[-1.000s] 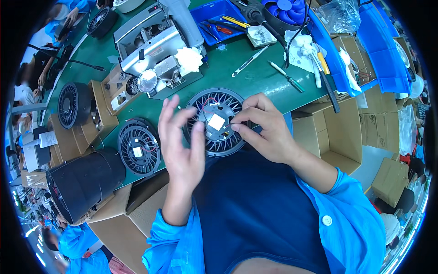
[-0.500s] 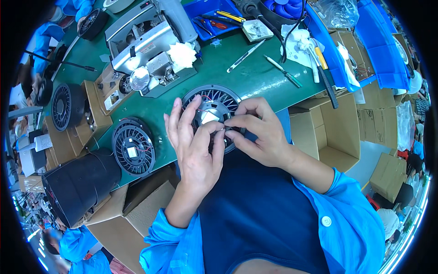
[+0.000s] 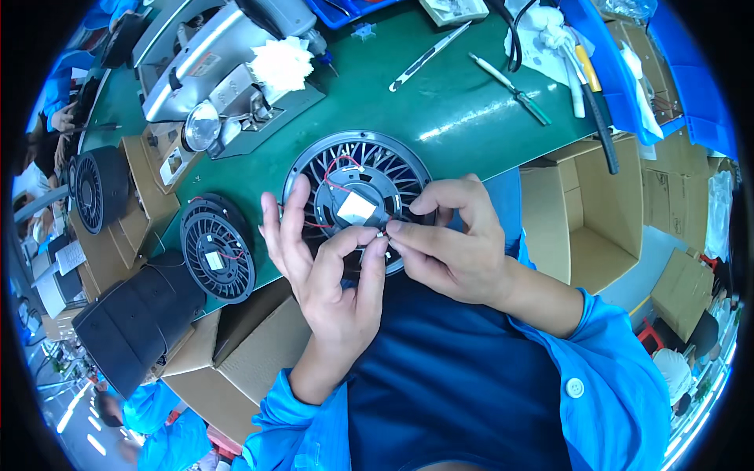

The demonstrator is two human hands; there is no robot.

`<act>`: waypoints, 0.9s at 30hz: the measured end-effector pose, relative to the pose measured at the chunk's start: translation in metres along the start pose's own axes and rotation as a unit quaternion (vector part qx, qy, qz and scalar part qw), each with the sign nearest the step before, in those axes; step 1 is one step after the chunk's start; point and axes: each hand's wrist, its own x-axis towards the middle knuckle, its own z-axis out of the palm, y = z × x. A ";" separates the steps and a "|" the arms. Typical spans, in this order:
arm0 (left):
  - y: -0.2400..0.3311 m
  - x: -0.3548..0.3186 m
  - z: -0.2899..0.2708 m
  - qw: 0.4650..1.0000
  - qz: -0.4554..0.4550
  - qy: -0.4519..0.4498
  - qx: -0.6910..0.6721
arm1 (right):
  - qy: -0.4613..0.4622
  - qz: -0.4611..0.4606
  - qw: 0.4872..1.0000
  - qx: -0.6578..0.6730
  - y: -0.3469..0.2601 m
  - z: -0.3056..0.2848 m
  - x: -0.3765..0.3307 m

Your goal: Manually assembling cooling fan components and using tools to secure wires and parts.

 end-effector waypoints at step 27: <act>-0.001 0.000 0.008 0.999 -0.018 0.036 -0.015 | -0.277 0.131 0.941 0.142 0.052 -0.029 -0.057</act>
